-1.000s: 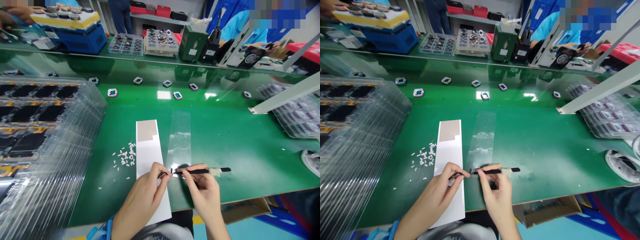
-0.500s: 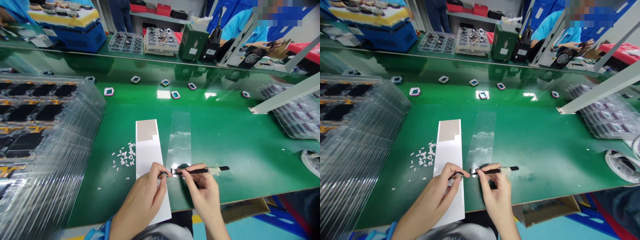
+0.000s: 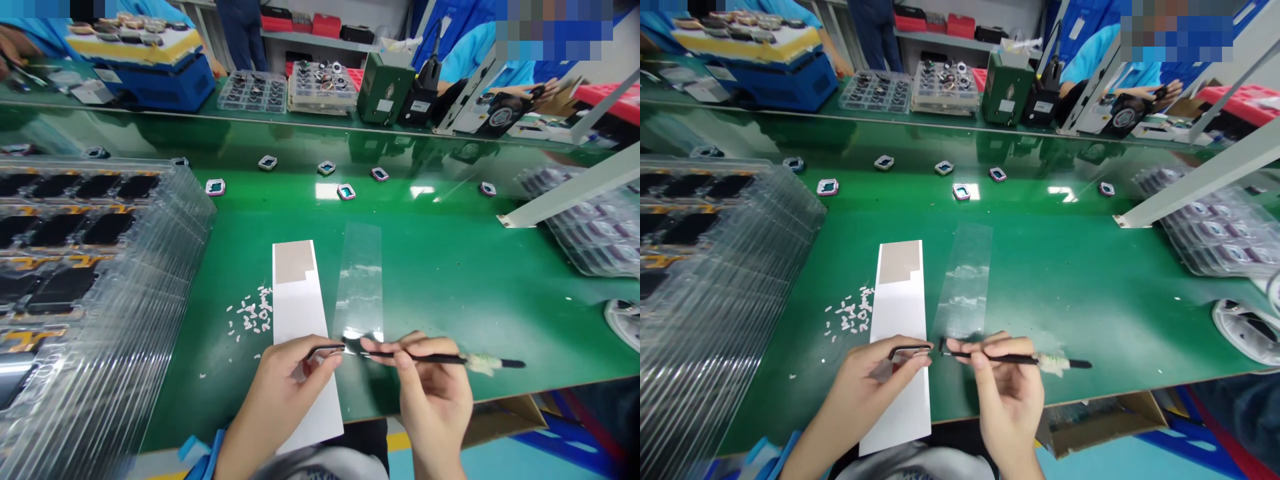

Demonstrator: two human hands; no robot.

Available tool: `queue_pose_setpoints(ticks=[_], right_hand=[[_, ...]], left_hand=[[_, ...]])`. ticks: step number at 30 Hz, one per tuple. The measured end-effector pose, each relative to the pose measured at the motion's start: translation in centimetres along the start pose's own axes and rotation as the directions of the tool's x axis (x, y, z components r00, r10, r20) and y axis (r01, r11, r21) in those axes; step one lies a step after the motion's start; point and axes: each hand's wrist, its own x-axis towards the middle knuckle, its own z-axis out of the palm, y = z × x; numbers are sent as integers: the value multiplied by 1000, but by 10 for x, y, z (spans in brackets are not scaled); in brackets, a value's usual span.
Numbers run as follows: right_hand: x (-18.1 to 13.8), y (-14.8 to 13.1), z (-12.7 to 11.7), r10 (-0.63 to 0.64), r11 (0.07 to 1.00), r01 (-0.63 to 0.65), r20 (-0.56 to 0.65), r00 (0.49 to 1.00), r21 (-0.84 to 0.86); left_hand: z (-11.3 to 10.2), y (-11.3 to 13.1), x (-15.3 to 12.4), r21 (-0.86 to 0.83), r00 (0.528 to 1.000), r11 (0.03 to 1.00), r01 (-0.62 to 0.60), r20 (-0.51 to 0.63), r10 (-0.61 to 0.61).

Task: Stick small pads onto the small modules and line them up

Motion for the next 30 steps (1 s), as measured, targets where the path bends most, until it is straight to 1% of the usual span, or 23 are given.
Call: queue_pose_setpoints(ticks=[3,5,7,10,13,16,21,26,30], right_hand=[[1,-10,17,-146,987,141,63,987,70],[1,-11,28,-197,979,191,95,976,72],[1,-9,36,-221,975,215,120,968,56],[1,-6,42,-226,974,221,131,965,46],[-1,-6,46,-234,970,227,96,967,86],[-3,-8,49,-248,965,240,71,966,107],[-5,-3,54,-249,968,245,107,962,55],[-5,6,56,-206,978,203,78,975,44],[-5,10,57,-190,982,188,71,979,32]], left_hand=[[-3,5,-1,-68,999,997,-33,-6,32],[-5,6,-2,-72,998,995,-63,-31,61],[-5,6,-3,-57,993,994,-97,-79,92],[-5,5,-2,-22,982,991,-135,-138,131],[-6,6,-1,4,976,989,-147,-164,145],[-5,6,-1,13,977,989,-151,-150,151],[-4,2,-1,57,986,992,-111,-119,118],[-4,-1,-2,113,988,984,-138,-50,144],[-4,-1,-3,123,990,984,-126,-46,133]])
